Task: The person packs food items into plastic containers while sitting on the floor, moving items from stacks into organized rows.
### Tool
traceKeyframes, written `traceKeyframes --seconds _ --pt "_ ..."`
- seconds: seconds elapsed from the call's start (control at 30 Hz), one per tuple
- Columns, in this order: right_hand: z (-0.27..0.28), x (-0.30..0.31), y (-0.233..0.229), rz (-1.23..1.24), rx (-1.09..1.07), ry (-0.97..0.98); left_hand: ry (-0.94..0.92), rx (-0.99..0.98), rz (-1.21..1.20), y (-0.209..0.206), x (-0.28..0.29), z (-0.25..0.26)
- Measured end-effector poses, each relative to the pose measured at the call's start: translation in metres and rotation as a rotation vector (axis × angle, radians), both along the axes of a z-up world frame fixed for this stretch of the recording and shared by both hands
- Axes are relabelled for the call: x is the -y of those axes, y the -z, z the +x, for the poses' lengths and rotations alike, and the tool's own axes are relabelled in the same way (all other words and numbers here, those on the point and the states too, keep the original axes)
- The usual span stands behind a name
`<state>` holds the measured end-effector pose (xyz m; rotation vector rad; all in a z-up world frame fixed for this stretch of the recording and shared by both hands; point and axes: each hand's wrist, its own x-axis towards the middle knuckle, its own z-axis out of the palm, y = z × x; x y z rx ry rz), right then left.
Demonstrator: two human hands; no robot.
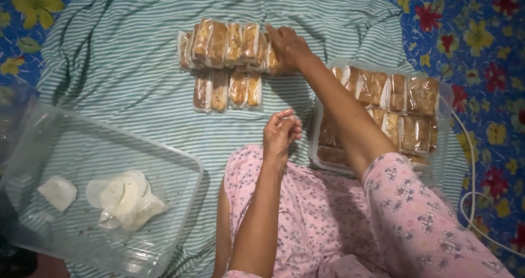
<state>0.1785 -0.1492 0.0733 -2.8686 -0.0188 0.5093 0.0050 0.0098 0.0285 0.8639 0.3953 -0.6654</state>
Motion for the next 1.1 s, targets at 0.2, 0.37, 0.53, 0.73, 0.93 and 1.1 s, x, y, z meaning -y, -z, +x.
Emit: traceKeyframes --seconds 0.2,0.37,0.53,0.73,0.93,1.1 --pt "-0.043 0.005 -0.017 0.2 0.132 0.073 -0.052 -0.01 -0.01 0.028 0.005 0.003" --pt "-0.118 0.047 -0.034 0.39 0.179 0.264 -0.074 -0.031 -0.012 0.019 0.003 0.004" --pt "-0.221 0.047 -0.094 0.487 0.225 0.435 -0.073 -0.034 -0.001 0.017 0.003 0.008" --pt "-0.351 0.058 -0.064 0.519 0.469 0.638 0.05 0.042 0.095 0.061 0.003 0.015" --pt "-0.438 0.071 -0.035 0.342 0.546 0.986 0.058 0.063 0.126 0.059 0.001 0.016" --pt "-0.473 0.097 -0.045 0.117 0.534 1.192 0.059 0.08 0.149 0.057 -0.001 0.019"
